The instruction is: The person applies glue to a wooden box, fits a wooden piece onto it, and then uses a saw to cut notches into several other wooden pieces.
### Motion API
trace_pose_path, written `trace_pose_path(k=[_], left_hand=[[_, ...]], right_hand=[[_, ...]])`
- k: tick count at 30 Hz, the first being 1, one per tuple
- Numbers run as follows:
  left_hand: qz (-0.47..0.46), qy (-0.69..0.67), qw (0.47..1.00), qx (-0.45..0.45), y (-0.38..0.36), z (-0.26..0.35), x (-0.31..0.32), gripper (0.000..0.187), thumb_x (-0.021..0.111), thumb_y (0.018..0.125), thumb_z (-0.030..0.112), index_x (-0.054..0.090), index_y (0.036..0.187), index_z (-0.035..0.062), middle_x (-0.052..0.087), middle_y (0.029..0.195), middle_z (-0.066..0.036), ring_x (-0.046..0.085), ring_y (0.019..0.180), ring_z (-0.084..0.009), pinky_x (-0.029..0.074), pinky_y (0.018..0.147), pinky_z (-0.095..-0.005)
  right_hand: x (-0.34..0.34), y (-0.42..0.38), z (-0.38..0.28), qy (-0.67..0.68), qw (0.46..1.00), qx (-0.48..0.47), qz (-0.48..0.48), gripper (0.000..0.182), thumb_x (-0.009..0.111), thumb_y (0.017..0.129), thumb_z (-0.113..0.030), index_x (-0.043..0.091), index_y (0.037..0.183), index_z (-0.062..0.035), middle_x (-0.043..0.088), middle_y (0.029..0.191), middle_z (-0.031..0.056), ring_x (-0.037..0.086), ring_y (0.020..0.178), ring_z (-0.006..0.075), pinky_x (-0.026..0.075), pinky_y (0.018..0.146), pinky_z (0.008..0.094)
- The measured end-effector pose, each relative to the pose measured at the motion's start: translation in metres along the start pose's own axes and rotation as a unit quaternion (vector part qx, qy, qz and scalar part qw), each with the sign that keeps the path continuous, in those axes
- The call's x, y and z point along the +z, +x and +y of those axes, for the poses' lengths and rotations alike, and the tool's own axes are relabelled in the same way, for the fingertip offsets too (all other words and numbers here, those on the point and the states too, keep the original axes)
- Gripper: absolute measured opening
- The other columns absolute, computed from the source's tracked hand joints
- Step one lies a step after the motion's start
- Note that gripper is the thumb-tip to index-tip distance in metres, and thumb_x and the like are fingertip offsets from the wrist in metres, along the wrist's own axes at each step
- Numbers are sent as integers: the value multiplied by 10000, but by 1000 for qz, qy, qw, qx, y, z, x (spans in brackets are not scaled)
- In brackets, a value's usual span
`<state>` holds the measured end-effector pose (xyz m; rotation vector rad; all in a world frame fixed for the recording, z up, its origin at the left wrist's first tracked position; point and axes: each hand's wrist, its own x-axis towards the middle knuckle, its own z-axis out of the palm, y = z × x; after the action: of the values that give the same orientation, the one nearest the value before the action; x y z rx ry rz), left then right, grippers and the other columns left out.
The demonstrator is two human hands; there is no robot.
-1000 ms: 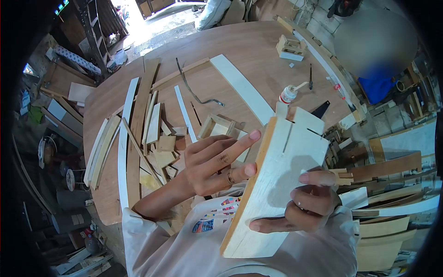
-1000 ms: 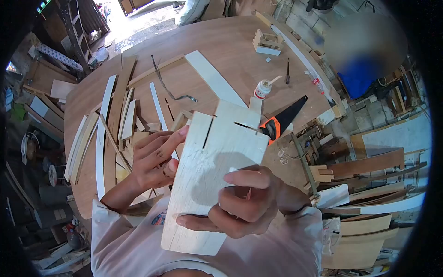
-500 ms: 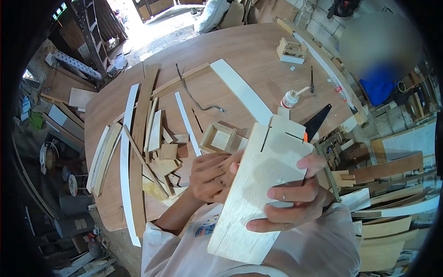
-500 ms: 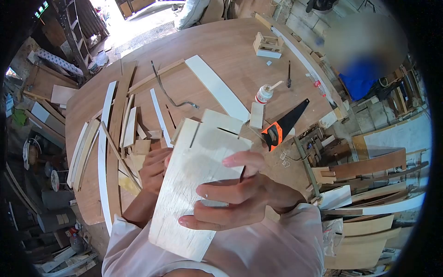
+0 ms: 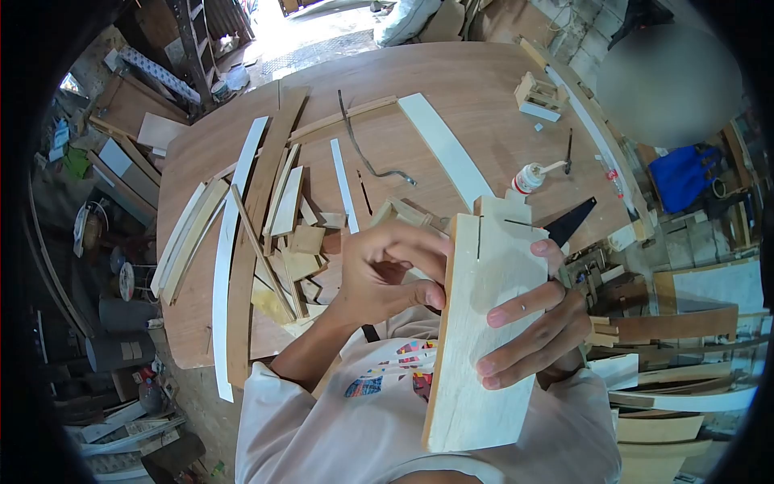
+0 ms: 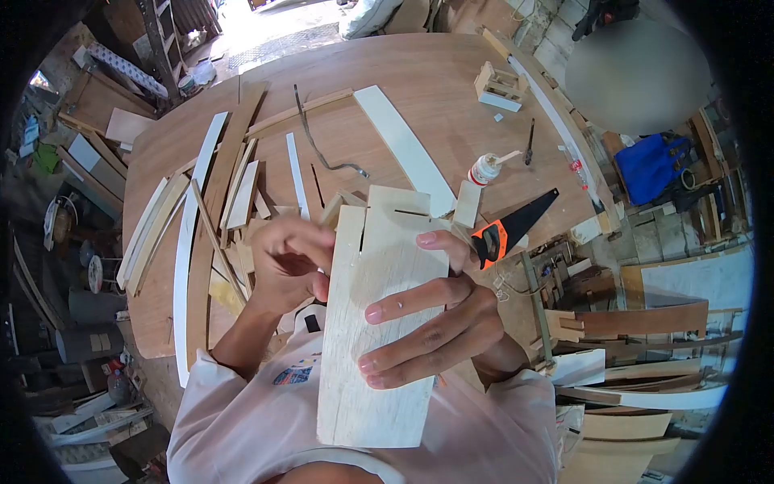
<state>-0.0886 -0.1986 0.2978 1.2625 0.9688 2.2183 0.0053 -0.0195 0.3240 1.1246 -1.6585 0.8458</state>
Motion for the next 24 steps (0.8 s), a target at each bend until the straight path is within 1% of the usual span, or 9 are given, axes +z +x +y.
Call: trace_pose_path(k=[3,7,9,10,13,15,16,19,24], left_hand=[[59,-79,982,-162,-6,13,21,454,620,831,-66,483,1260,-12,679,932,-106,615,830,-106,462,756,-230],[9,19,986,-166,1,19,26,369,513,897,-65,462,1256,-2,654,978,-99,588,816,-83,451,715,-218],[40,12,988,-150,-7,11,20,309,459,915,-71,448,1222,-31,640,954,-106,587,793,-80,454,691,-211],[36,12,988,-149,-9,8,19,309,459,915,-71,448,1222,-31,640,954,-106,587,793,-80,454,691,-211],[75,99,992,-22,-18,-3,14,269,457,917,-59,462,1186,-47,633,920,-112,575,738,-65,444,654,-186],[110,233,962,91,-26,-8,10,278,509,906,-33,460,1180,-52,627,876,-111,557,682,-53,426,629,-160],[164,261,946,104,-31,-10,14,281,564,835,-70,539,1113,-40,634,803,-89,533,630,-43,410,598,-153],[133,360,902,198,-39,-8,7,277,572,750,-105,633,1006,-19,644,744,-93,553,629,-55,430,593,-170],[135,370,883,255,-40,-8,11,444,590,607,-106,693,996,83,688,834,-119,676,762,-245,511,746,-310]], right_hand=[[-13,17,-10,41,992,105,-51,195,745,683,-136,735,810,-284,698,878,-179,608,990,84,213,1084,441],[-6,-10,12,75,997,17,-16,154,718,708,-159,740,799,-282,709,963,-62,539,1143,151,205,1098,482],[-10,4,-2,55,970,232,44,172,671,764,-187,737,922,-199,611,1206,128,414,1290,215,197,1106,520],[-11,6,-2,51,971,230,44,172,671,764,-187,737,922,-199,611,1206,128,414,1290,215,197,1106,520],[-11,10,-4,-73,931,357,9,401,631,820,-209,606,1198,-77,419,1382,233,342,1343,258,231,1107,495],[3,8,-5,256,798,501,216,594,595,864,-231,383,1365,8,332,1433,247,317,1352,305,241,1115,441],[0,-2,-2,293,786,505,202,613,568,901,-237,308,1399,6,400,1388,244,390,1303,324,302,1086,407],[-20,0,-2,322,722,590,166,529,535,930,-263,376,1352,13,487,1299,263,507,1201,321,365,1038,427],[-48,-7,-1,338,775,519,126,626,427,942,-475,516,1139,112,618,1042,226,615,1022,294,449,919,403]])
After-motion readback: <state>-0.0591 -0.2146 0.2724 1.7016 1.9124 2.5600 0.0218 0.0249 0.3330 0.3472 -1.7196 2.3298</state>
